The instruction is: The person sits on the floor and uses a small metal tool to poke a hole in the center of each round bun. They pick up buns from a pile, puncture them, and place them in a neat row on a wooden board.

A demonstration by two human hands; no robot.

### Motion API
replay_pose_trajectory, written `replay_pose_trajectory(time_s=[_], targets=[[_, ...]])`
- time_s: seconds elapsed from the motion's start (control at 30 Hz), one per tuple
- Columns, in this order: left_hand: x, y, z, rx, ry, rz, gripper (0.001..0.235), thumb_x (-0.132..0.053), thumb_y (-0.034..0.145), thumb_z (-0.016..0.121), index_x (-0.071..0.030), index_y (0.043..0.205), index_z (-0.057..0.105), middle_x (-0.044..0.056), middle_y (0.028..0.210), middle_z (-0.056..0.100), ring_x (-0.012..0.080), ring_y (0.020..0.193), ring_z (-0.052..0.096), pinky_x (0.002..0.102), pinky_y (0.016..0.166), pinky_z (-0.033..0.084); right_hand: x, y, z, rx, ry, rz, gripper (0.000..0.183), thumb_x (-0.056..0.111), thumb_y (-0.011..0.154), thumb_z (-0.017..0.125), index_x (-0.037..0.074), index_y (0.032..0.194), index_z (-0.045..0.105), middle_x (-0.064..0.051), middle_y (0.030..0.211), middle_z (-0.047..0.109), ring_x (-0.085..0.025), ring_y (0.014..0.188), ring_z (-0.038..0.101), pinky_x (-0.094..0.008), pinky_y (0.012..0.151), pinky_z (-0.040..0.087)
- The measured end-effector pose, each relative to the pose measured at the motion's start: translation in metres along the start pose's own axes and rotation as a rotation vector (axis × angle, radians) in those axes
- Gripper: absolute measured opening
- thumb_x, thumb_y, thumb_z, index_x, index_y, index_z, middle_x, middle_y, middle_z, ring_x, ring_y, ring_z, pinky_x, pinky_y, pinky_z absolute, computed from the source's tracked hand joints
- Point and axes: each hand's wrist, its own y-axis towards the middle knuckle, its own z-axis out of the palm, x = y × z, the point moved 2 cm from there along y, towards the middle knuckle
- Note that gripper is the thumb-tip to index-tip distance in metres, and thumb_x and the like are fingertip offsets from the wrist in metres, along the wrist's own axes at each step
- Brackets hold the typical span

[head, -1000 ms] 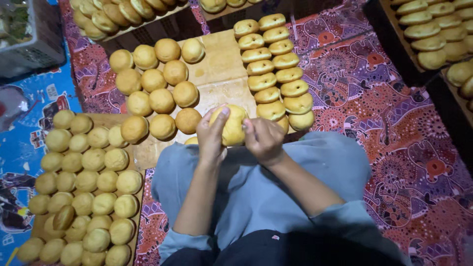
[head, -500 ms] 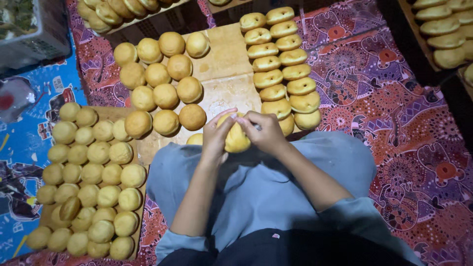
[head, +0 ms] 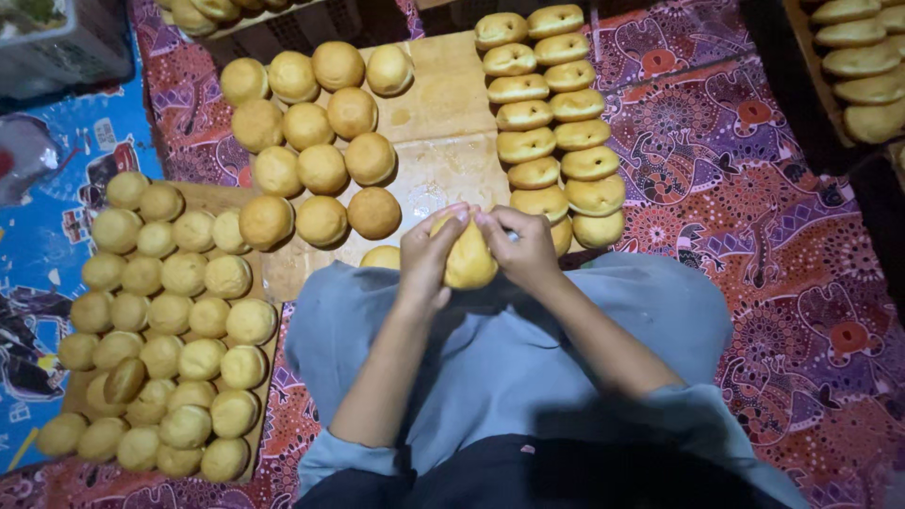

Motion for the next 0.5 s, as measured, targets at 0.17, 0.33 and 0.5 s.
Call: replay_pose_trajectory(time_s=[0.17,0.33,0.5], targets=[[0.008,-0.005,-0.001,0.019,-0.081,0.05,0.031,-0.008,0.095,0.069,0.008,0.121,0.065,0.014,0.116,0.073,0.0196,0.104,0.071,0.033,0.094,0.059,-0.005,-0.004,-0.002,-0.118,-0.088,-0.111,0.031,0.013,0.103,0.068,0.002,0.075,0.064,-0.012,0.062,0.056,-0.018,0.055,0.054,-0.035,0.055,0.043],[0.025,-0.001,0.001,-0.113,-0.128,0.072,0.028,-0.01,0.099,0.068,0.007,0.121,0.066,0.015,0.111,0.071,0.0204,0.099,0.07,0.033,0.089,0.058,-0.011,0.0,0.004,-0.287,-0.337,-0.367,0.028,0.011,0.107,0.067,0.002,0.08,0.064,-0.011,0.07,0.061,-0.016,0.06,0.061,-0.036,0.062,0.047],[0.008,0.003,-0.01,0.013,-0.049,-0.027,0.03,-0.007,0.094,0.069,0.007,0.121,0.066,0.015,0.112,0.073,0.0201,0.1,0.072,0.033,0.09,0.059,-0.014,0.001,0.009,0.04,0.092,0.012,0.023,0.01,0.104,0.07,0.0,0.083,0.069,-0.012,0.067,0.061,-0.026,0.06,0.056,-0.035,0.055,0.045]])
